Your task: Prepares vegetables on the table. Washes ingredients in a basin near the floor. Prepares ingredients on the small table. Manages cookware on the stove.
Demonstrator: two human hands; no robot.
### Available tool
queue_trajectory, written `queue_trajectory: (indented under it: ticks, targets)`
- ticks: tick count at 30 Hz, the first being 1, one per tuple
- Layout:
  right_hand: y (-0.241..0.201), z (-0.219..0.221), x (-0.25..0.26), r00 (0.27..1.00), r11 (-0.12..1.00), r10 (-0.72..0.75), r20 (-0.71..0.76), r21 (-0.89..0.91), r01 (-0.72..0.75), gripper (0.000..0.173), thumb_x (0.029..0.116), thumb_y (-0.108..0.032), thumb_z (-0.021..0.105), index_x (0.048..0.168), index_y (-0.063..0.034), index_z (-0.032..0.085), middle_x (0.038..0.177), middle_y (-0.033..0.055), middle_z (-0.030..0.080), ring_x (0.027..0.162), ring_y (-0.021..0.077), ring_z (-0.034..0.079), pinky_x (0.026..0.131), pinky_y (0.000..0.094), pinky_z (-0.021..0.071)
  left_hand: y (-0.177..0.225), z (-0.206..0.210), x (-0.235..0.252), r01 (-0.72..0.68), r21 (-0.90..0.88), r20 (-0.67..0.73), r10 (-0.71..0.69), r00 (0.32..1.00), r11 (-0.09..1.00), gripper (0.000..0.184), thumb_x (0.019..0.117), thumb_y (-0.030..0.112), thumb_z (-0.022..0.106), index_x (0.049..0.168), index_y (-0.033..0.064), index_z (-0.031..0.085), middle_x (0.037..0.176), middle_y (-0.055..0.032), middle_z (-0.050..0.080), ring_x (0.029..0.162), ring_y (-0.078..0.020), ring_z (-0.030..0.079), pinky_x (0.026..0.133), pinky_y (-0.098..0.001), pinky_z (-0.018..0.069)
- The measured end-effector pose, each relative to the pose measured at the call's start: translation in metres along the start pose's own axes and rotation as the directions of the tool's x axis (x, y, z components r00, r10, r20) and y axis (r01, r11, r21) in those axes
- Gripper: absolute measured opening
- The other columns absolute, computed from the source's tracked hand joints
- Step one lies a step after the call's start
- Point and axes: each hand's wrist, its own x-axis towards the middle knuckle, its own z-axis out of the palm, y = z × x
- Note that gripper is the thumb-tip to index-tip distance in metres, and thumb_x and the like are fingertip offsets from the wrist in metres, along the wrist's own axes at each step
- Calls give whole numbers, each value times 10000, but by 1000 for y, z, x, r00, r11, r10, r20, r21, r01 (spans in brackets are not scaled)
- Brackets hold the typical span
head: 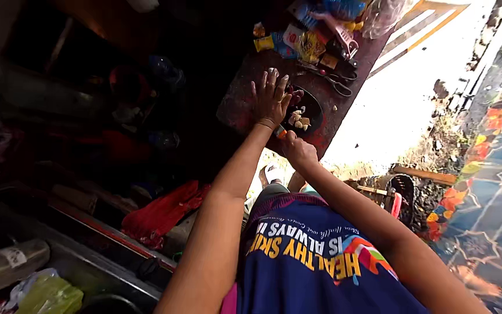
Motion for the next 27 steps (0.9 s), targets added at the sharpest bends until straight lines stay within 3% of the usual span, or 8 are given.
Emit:
queue_trajectory:
  ticks: [3, 6, 11, 14, 18, 21, 25, 27]
  targets:
    - [0, -12, 1, 998, 998, -58, -35, -1, 58, 436, 1115, -394, 396, 1342, -44, 524, 1036, 242, 709, 985, 452, 717, 774, 608, 563, 0, -10, 17, 71, -79, -17, -73, 997, 994, 538, 1033, 393, 466, 1470, 87, 539, 1561, -209, 455, 1490, -476, 320, 1169, -735, 145]
    - [4, -15, -3, 991, 995, -80, -111, 52, 86, 455, 1112, -407, 399, 1312, -19, 526, 1014, 242, 705, 969, 448, 719, 765, 597, 563, 9, -34, 36, 108, -166, -96, -126, 987, 980, 575, 1044, 401, 392, 1445, 16, 539, 1534, -240, 472, 1474, -479, 344, 1174, -712, 154]
    - [7, -5, 8, 999, 1000, -19, -45, 14, 20, 410, 1115, -374, 377, 1327, -45, 497, 997, 231, 708, 977, 438, 723, 769, 596, 568, 39, -86, 72, -75, -161, -289, 25, 957, 984, 569, 1064, 445, 373, 1406, 38, 577, 1496, -229, 517, 1468, -464, 358, 1172, -718, 138]
    - [3, -5, 8, 999, 999, 26, -21, -24, -26, 429, 1118, -398, 369, 1354, -61, 492, 1017, 233, 711, 976, 443, 724, 760, 599, 571, 49, -77, 71, -175, -91, -366, 130, 922, 980, 594, 1063, 507, 314, 1357, 94, 624, 1476, -227, 542, 1441, -484, 389, 1136, -748, 162]
    - [-1, -5, 11, 999, 999, 42, 4, -17, -42, 451, 1114, -408, 390, 1395, -69, 486, 1066, 250, 707, 1006, 460, 715, 784, 618, 564, 14, -6, 24, -51, -31, 4, 51, 999, 998, 573, 1032, 432, 514, 1528, 146, 489, 1620, -242, 348, 1511, -519, 234, 1180, -744, 106]
    - [2, -4, 2, 999, 999, 49, 0, 15, -49, 446, 1109, -403, 405, 1386, -65, 498, 1057, 257, 711, 997, 474, 713, 783, 640, 558, 18, -2, 20, -97, -12, 75, 98, 992, 995, 566, 1034, 479, 476, 1527, 200, 497, 1622, -196, 375, 1516, -473, 270, 1172, -747, 106]
    - [-7, -13, 4, 997, 997, 77, 33, -31, -76, 468, 1116, -386, 386, 1451, -68, 455, 1107, 272, 704, 1048, 490, 694, 835, 654, 541, 59, -71, 66, -80, -191, -285, 22, 958, 978, 516, 979, 398, 580, 1411, 119, 622, 1518, -250, 494, 1468, -529, 322, 1139, -783, 103]
    - [-6, -9, 5, 996, 995, 86, 37, -54, -84, 474, 1114, -399, 397, 1440, -60, 454, 1102, 271, 701, 1052, 479, 694, 839, 643, 541, 66, -83, 69, -109, -144, -370, 48, 928, 984, 471, 973, 392, 551, 1361, 143, 652, 1481, -231, 540, 1448, -521, 355, 1124, -749, 143]
